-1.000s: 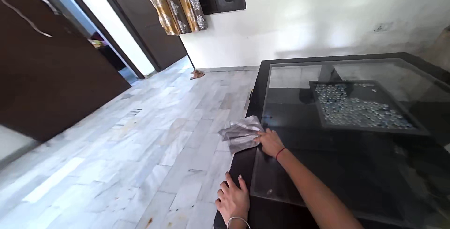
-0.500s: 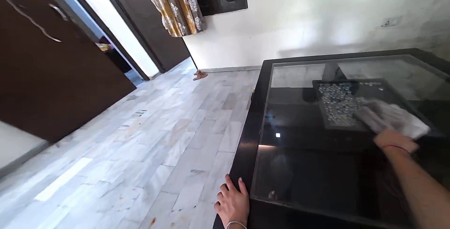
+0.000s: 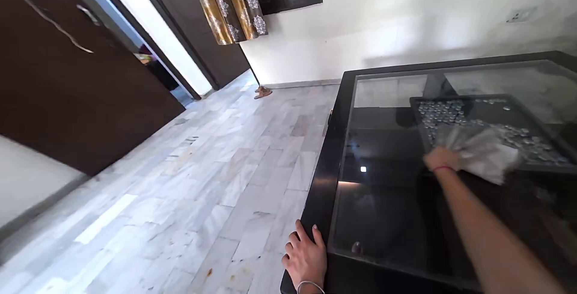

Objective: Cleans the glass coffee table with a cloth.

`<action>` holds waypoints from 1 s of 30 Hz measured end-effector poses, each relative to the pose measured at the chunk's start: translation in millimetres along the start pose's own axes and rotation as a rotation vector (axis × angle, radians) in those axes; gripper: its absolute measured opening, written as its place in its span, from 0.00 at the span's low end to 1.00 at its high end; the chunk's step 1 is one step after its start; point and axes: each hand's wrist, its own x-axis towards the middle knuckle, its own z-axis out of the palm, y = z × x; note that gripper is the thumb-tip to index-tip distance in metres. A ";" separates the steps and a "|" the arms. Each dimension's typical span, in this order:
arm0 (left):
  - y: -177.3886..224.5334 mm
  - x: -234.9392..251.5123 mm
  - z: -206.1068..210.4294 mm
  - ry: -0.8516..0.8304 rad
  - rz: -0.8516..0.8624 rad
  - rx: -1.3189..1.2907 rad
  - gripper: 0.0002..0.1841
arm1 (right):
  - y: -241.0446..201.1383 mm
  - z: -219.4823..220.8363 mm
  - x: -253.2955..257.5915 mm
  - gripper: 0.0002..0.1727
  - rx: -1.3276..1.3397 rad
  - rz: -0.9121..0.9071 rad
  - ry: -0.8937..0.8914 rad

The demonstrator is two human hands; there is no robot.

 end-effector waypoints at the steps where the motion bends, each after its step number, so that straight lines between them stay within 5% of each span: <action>1: 0.2 0.2 0.2 0.001 0.001 -0.002 0.33 | -22.3 9.4 -10.7 0.25 0.019 -0.067 -0.019; 7: 0.7 -0.4 -0.5 -0.013 0.001 -0.004 0.33 | -115.5 56.8 -87.8 0.22 -0.041 -0.534 -0.256; 11: 0.5 0.1 -0.2 -0.020 0.002 0.000 0.34 | -128.8 78.7 -122.3 0.26 -0.162 -0.948 -0.405; 15: 1.8 -0.9 -1.4 -0.024 -0.005 0.015 0.34 | -123.4 75.1 -139.2 0.29 -0.234 -1.124 -0.557; 21: 1.7 -1.2 -1.5 -0.016 -0.006 0.004 0.34 | -83.7 53.1 -101.9 0.26 -0.113 -0.945 -0.450; 30: 0.7 -1.0 -1.2 -0.016 0.011 -0.009 0.34 | 79.0 -15.5 -35.3 0.21 0.014 -0.182 -0.003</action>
